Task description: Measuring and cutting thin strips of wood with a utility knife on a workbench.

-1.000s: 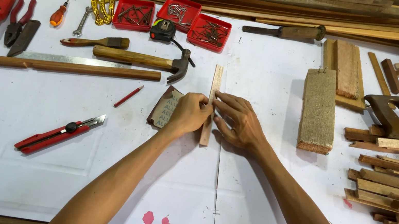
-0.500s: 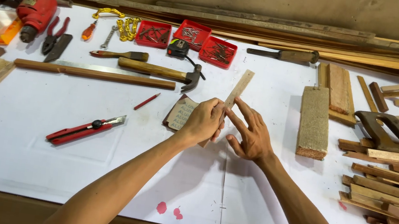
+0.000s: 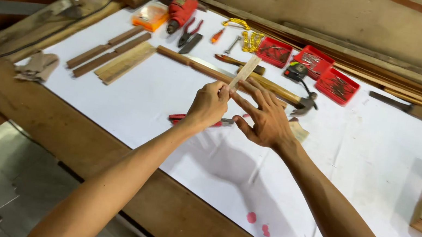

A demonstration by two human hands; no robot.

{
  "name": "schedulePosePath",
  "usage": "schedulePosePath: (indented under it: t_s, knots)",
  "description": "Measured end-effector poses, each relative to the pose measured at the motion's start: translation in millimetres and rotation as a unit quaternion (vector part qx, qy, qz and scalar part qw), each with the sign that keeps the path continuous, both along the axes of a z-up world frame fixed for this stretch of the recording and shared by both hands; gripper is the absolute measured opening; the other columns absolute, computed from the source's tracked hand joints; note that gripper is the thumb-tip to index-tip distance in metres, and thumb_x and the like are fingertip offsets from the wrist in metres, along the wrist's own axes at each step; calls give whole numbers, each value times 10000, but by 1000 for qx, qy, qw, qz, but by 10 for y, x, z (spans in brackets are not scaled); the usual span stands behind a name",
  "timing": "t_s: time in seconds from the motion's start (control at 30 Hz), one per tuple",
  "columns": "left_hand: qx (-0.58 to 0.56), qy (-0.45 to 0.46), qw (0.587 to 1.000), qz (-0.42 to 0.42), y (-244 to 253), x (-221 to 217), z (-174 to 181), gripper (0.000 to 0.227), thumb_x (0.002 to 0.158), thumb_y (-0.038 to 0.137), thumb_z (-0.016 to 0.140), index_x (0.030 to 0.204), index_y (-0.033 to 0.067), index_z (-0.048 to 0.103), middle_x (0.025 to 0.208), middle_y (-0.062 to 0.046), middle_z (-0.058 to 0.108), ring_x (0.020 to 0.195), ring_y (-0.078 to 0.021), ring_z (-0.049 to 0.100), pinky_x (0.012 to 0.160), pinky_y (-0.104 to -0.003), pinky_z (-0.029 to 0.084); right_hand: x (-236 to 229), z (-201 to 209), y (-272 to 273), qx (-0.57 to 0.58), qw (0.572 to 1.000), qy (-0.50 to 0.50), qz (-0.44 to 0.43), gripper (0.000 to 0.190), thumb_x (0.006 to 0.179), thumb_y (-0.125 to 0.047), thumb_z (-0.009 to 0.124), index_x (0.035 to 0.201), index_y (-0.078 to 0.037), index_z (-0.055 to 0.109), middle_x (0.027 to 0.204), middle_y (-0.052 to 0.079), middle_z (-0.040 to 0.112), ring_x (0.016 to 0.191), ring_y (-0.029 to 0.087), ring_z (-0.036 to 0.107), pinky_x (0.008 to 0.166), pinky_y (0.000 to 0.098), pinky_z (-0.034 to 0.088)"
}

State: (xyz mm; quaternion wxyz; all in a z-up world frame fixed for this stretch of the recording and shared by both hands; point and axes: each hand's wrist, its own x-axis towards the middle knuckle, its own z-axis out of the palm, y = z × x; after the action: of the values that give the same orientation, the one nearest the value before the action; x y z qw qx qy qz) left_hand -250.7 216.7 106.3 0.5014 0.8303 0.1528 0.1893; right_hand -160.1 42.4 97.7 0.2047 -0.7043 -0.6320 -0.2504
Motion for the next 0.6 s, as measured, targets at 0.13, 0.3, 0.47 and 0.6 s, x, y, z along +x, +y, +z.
schedulePosePath:
  t_s: [0.13, 0.3, 0.47, 0.6]
  knots:
    - [89, 18, 995, 43, 564, -443, -169, 308, 946, 249, 563, 1052, -2, 708, 779, -186, 733, 734, -287, 744, 719, -401, 577, -182, -56, 548, -50, 996, 54, 58, 612, 965, -352, 634, 1535, -210, 463, 1563, 155, 444, 1381, 410, 465, 1121, 530, 421]
    - [257, 85, 960, 72, 1105, -890, -320, 490, 815, 195, 691, 1244, -26, 605, 1039, -278, 667, 906, -441, 673, 742, -508, 555, -267, -269, 1299, -238, 962, 126, 51, 689, 973, -519, 551, 1537, -162, 382, 1603, 182, 336, 1338, 373, 474, 1070, 505, 430]
    - [272, 109, 951, 99, 1601, -861, -653, 369, 874, 197, 661, 1186, 1, 639, 1058, -218, 674, 930, -388, 695, 772, -490, 561, -208, -481, 1934, -273, 950, 143, 59, 707, 972, -566, 487, 1544, -166, 376, 1623, 160, 316, 1357, 327, 480, 1121, 512, 394]
    - [346, 81, 929, 104, 1968, -719, -957, 222, 873, 165, 673, 1046, 27, 683, 1019, -179, 625, 962, -340, 631, 835, -469, 514, -29, -691, 2336, -305, 946, 104, 45, 712, 986, -630, 417, 1562, -215, 366, 1620, 142, 318, 1452, 338, 372, 1185, 533, 295]
